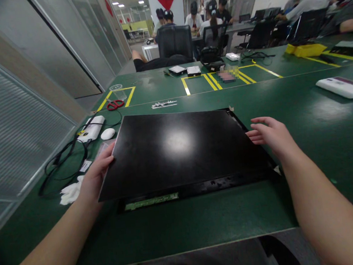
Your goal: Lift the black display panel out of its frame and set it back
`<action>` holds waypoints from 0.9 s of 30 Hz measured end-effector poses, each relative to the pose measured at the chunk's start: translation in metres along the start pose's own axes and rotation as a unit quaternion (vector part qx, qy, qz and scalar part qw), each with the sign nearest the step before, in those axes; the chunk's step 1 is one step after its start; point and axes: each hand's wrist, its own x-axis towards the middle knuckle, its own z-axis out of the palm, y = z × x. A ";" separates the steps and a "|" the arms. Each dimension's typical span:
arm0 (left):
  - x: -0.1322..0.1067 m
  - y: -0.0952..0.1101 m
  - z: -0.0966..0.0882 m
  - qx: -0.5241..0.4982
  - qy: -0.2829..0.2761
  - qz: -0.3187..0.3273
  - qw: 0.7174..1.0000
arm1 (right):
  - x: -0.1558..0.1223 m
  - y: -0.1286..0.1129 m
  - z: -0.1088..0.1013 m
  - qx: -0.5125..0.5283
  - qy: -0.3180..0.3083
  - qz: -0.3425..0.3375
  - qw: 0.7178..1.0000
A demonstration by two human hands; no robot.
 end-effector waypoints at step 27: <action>0.002 0.000 0.009 0.019 0.006 -0.074 0.997 | 0.015 0.017 -0.003 -0.068 0.020 -0.054 0.996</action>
